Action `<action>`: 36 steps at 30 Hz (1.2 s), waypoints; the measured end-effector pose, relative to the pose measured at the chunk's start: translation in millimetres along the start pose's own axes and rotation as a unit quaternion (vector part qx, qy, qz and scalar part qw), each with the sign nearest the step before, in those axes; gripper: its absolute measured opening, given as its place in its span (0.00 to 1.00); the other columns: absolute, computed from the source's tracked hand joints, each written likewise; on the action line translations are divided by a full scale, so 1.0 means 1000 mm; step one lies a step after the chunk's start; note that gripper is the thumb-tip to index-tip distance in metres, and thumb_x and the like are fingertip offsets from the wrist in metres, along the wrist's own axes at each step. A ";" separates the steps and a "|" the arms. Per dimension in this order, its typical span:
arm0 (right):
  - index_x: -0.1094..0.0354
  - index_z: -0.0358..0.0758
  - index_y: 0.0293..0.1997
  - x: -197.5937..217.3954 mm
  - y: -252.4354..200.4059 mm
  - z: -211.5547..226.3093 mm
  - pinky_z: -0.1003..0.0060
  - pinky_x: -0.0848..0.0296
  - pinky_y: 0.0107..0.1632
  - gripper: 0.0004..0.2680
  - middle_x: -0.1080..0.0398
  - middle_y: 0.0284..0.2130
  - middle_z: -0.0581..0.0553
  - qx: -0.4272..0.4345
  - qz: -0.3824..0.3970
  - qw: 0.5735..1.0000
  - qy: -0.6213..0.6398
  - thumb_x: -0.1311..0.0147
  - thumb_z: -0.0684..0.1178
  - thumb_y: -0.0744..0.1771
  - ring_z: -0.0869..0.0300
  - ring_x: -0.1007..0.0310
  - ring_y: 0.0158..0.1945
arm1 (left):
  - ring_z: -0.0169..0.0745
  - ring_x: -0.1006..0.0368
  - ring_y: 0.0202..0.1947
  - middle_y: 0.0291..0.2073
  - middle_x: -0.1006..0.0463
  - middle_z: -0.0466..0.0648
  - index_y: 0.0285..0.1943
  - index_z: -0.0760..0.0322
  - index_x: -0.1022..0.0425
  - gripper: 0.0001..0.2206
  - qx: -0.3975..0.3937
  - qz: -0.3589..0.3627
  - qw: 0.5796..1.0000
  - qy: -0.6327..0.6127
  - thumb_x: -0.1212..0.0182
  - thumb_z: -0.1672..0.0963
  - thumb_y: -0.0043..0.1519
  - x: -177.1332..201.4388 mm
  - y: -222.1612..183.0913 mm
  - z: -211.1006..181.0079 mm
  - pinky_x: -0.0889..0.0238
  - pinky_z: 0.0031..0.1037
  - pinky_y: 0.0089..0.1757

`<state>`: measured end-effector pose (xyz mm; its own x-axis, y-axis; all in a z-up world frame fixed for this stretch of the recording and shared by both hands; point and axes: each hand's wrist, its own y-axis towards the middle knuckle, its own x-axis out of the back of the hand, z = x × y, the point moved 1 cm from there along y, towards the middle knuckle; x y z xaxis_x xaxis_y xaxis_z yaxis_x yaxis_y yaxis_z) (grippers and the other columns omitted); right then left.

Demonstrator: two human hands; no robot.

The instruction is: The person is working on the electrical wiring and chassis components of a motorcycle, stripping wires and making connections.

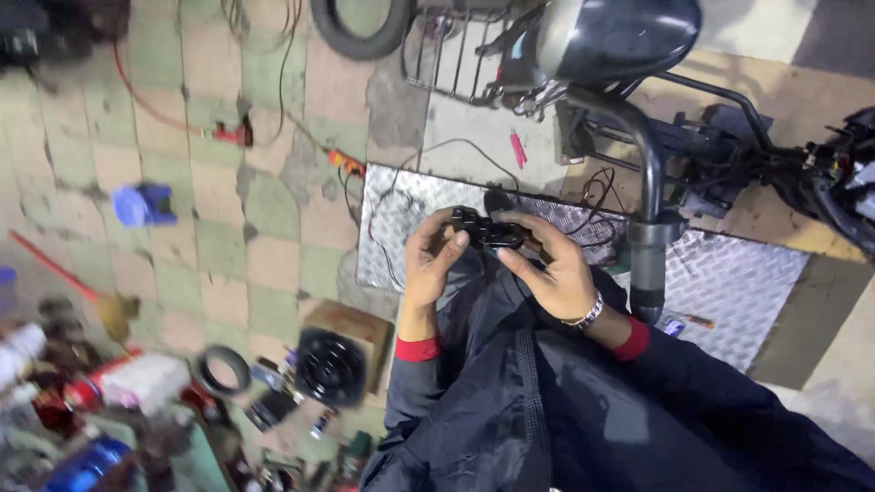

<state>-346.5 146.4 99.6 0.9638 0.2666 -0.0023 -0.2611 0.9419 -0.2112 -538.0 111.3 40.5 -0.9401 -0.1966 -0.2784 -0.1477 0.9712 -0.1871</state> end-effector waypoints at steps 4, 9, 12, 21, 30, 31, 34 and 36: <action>0.33 0.29 0.61 0.004 0.009 -0.021 0.53 0.24 0.55 0.15 0.27 0.51 0.34 0.036 -0.094 0.990 0.103 0.42 0.37 0.67 0.54 0.25 0.53 | 0.36 0.24 0.41 0.37 0.19 0.54 0.54 0.73 0.23 0.12 0.021 0.086 0.996 -0.025 0.35 0.62 0.63 -0.024 0.049 -0.029 0.29 0.33 0.46; 0.36 0.27 0.61 -0.002 0.032 -0.026 0.52 0.22 0.54 0.13 0.29 0.50 0.34 0.083 -0.168 0.971 0.150 0.47 0.37 0.69 0.54 0.26 0.52 | 0.35 0.24 0.41 0.36 0.19 0.55 0.54 0.76 0.25 0.12 0.042 0.175 0.983 -0.044 0.35 0.63 0.62 -0.038 0.098 -0.047 0.27 0.31 0.46; 0.36 0.27 0.60 -0.007 0.055 -0.024 0.53 0.22 0.52 0.12 0.29 0.50 0.34 0.110 -0.216 0.959 0.149 0.47 0.37 0.69 0.54 0.26 0.51 | 0.35 0.23 0.40 0.35 0.19 0.56 0.53 0.78 0.25 0.12 0.046 0.222 0.972 -0.057 0.34 0.64 0.60 -0.041 0.134 -0.060 0.27 0.31 0.46; 0.36 0.27 0.59 -0.052 0.150 -0.001 0.53 0.21 0.48 0.12 0.27 0.43 0.34 0.113 -0.365 0.922 0.071 0.48 0.42 0.70 0.50 0.22 0.47 | 0.40 0.22 0.43 0.39 0.18 0.57 0.53 0.74 0.21 0.14 0.087 0.347 0.934 -0.007 0.29 0.63 0.58 -0.018 0.269 -0.083 0.26 0.34 0.45; 0.36 0.29 0.60 -0.099 0.221 0.044 0.63 0.24 0.37 0.12 0.26 0.42 0.34 0.061 -0.468 0.879 0.072 0.48 0.45 0.71 0.53 0.22 0.42 | 0.31 0.25 0.33 0.32 0.21 0.52 0.50 0.71 0.19 0.15 0.095 0.429 0.897 0.049 0.24 0.61 0.55 0.004 0.363 -0.114 0.27 0.28 0.38; 0.36 0.29 0.60 -0.098 0.220 0.046 0.64 0.24 0.36 0.12 0.26 0.42 0.34 0.060 -0.475 0.875 0.073 0.48 0.45 0.71 0.54 0.23 0.42 | 0.31 0.25 0.32 0.30 0.22 0.51 0.49 0.70 0.19 0.15 0.074 0.447 0.889 0.064 0.23 0.61 0.54 0.001 0.368 -0.113 0.28 0.28 0.36; 0.37 0.29 0.59 -0.106 0.214 0.059 0.70 0.27 0.25 0.12 0.26 0.34 0.32 0.071 -0.475 0.858 0.183 0.53 0.45 0.71 0.55 0.24 0.28 | 0.34 0.26 0.30 0.30 0.23 0.53 0.49 0.71 0.20 0.17 0.069 0.474 0.874 0.081 0.22 0.59 0.54 0.002 0.365 -0.097 0.28 0.30 0.35; 0.36 0.28 0.59 -0.108 0.197 0.050 0.69 0.28 0.23 0.12 0.26 0.34 0.30 0.087 -0.501 0.836 0.208 0.52 0.44 0.71 0.53 0.23 0.27 | 0.34 0.27 0.31 0.29 0.23 0.53 0.49 0.72 0.20 0.15 0.066 0.502 0.857 0.101 0.24 0.58 0.56 -0.003 0.356 -0.088 0.29 0.31 0.35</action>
<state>-505.0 313.6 107.0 0.6297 -0.7336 -0.2556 0.7190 0.6750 -0.1658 -614.2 469.2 57.6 -0.6092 0.7687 -0.1951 0.7895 0.6111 -0.0573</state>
